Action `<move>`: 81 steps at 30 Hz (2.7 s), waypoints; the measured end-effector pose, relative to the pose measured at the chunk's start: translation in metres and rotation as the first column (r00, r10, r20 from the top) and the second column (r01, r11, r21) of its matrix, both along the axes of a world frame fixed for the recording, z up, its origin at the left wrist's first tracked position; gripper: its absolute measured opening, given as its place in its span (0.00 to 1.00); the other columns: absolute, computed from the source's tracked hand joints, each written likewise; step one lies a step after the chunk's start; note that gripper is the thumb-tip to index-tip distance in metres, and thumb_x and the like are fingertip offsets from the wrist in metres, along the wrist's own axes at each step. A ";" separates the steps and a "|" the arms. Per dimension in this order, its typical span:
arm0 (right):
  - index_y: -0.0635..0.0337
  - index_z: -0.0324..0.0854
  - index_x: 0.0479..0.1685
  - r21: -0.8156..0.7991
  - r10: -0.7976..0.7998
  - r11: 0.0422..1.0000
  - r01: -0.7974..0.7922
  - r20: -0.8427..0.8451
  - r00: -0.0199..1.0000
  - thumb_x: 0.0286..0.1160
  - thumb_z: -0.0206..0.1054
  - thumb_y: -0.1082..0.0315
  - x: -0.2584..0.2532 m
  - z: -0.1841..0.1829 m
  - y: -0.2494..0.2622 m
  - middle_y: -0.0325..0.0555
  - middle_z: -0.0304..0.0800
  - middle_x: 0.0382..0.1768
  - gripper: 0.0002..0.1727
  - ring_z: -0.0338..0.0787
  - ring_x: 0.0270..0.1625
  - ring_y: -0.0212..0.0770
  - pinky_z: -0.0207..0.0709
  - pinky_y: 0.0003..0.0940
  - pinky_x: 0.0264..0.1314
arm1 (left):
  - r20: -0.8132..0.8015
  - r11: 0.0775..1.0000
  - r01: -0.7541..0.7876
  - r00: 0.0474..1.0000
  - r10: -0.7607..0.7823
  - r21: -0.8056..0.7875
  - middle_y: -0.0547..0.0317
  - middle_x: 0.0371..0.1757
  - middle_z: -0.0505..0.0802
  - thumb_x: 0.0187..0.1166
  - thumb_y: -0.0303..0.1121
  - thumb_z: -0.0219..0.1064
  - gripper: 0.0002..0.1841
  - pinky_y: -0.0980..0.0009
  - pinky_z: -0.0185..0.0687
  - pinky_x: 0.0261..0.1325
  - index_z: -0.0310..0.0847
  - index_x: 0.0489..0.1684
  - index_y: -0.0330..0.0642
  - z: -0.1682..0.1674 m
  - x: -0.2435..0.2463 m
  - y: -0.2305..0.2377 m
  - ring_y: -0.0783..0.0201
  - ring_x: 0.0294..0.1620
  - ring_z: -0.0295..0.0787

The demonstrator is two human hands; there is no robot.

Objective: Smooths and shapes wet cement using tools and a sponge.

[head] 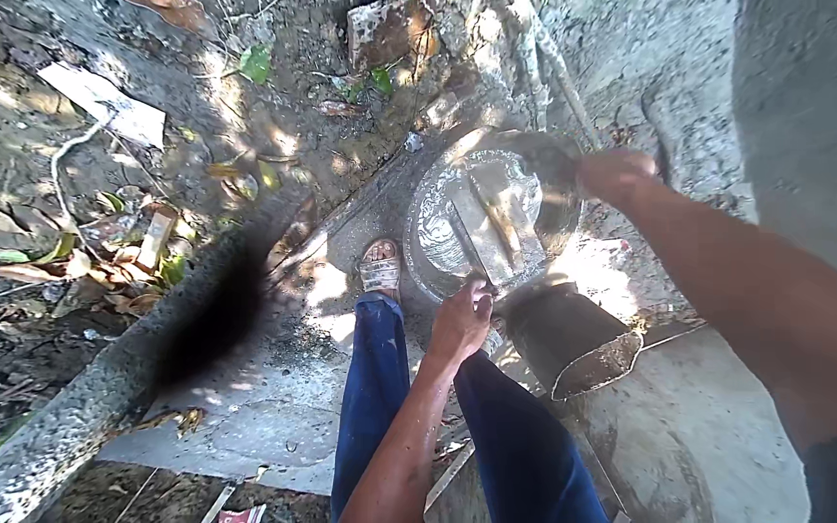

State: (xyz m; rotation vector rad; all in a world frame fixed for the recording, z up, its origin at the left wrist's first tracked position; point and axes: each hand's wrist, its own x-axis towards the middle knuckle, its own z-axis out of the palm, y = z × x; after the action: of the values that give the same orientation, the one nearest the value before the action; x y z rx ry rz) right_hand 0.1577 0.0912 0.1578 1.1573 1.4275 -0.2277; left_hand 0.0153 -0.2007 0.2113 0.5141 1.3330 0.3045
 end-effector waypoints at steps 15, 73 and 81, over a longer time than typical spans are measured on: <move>0.74 0.83 0.47 -0.051 0.335 0.939 -0.341 -0.104 0.936 0.71 0.70 0.73 -0.099 0.034 -0.026 0.76 0.84 0.50 0.11 0.86 0.55 0.77 0.78 0.73 0.40 | 0.021 0.997 -0.066 0.998 0.065 0.031 0.60 0.65 0.93 0.91 0.43 0.53 0.22 0.55 0.81 0.73 0.76 0.80 0.49 0.005 0.013 -0.009 0.63 0.66 0.90; 0.49 0.72 0.45 -0.493 0.044 -0.862 -0.117 0.158 -0.987 0.85 0.41 0.28 -0.098 -0.029 -0.241 0.36 0.68 0.17 0.33 0.71 0.14 0.34 0.72 0.31 0.17 | -0.206 0.760 0.510 0.759 -0.618 -0.402 0.51 0.61 0.94 0.90 0.38 0.54 0.22 0.55 0.86 0.70 0.76 0.78 0.41 -0.044 -0.115 -0.071 0.58 0.59 0.94; 0.51 0.71 0.41 -0.502 0.082 -0.855 -0.130 0.118 -0.990 0.85 0.40 0.27 -0.103 -0.022 -0.206 0.37 0.69 0.16 0.35 0.71 0.12 0.36 0.72 0.33 0.13 | -0.218 0.745 0.480 0.753 -0.620 -0.463 0.47 0.62 0.93 0.90 0.37 0.54 0.22 0.54 0.86 0.69 0.76 0.78 0.40 -0.041 -0.128 -0.106 0.55 0.59 0.93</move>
State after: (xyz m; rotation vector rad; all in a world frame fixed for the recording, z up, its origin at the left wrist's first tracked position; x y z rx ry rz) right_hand 0.0547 -0.1152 0.1361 -1.3808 0.9732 1.9781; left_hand -0.1124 -0.3071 0.1699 0.6323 1.4715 -0.5808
